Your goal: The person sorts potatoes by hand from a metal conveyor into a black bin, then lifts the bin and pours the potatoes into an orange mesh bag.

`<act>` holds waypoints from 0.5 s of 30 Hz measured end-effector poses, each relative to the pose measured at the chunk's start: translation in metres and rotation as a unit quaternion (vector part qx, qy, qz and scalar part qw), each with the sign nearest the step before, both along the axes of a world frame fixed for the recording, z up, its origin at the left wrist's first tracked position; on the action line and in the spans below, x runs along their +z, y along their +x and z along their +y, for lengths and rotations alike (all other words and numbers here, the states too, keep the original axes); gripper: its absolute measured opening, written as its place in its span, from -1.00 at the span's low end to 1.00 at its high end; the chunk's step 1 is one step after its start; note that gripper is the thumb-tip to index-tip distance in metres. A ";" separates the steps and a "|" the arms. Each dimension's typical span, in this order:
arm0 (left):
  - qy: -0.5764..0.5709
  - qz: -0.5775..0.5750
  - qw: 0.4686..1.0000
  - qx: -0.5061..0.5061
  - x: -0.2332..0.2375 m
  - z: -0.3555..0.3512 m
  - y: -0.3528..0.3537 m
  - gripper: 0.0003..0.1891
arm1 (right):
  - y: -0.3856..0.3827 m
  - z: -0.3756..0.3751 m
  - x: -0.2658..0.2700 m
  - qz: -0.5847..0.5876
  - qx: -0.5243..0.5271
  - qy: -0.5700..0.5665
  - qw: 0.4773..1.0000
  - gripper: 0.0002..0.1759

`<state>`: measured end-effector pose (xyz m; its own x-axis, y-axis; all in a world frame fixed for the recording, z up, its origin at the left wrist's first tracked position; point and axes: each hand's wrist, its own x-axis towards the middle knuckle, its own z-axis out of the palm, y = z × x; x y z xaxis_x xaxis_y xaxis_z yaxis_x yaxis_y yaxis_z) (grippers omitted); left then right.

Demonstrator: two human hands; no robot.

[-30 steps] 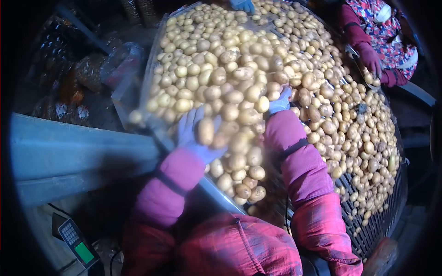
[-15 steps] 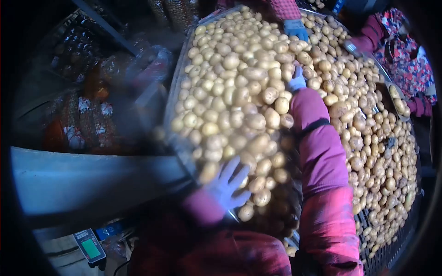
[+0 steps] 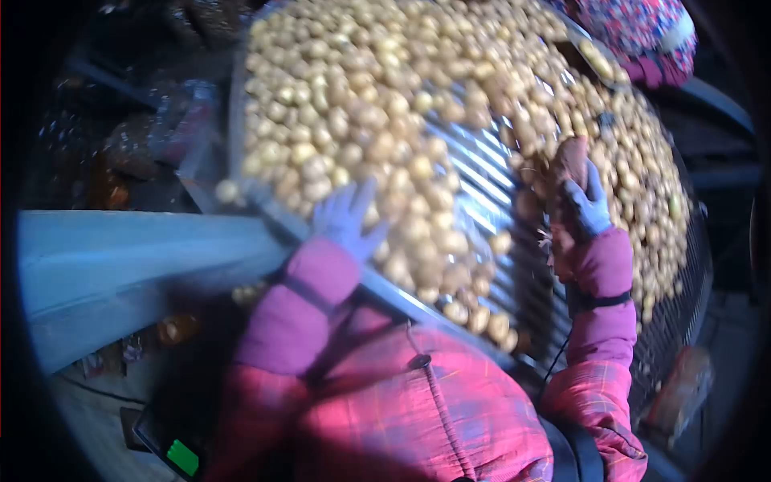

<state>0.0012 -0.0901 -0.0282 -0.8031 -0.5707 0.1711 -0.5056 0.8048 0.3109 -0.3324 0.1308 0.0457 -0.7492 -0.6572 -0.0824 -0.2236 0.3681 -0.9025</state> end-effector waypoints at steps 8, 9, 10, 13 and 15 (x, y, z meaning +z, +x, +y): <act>-0.115 0.103 0.987 -0.053 0.000 0.009 0.001 -0.38 | 0.098 0.334 -0.052 0.069 -0.204 0.273 0.938 -0.27; -0.105 0.106 0.987 -0.066 0.004 0.022 0.001 -0.38 | 0.119 0.347 -0.055 0.042 -0.235 0.318 0.918 -0.27; -0.060 0.101 0.987 -0.111 0.009 0.042 0.003 -0.40 | 0.133 0.353 -0.065 0.005 -0.257 0.301 0.918 -0.26; 0.057 0.158 0.941 -0.295 0.023 0.099 0.006 -0.43 | 0.158 0.269 -0.056 -0.139 -0.251 0.237 0.928 -0.23; 0.112 0.115 0.910 -0.381 0.026 0.133 0.009 -0.51 | 0.162 0.220 -0.081 -0.024 -0.172 0.290 0.941 -0.19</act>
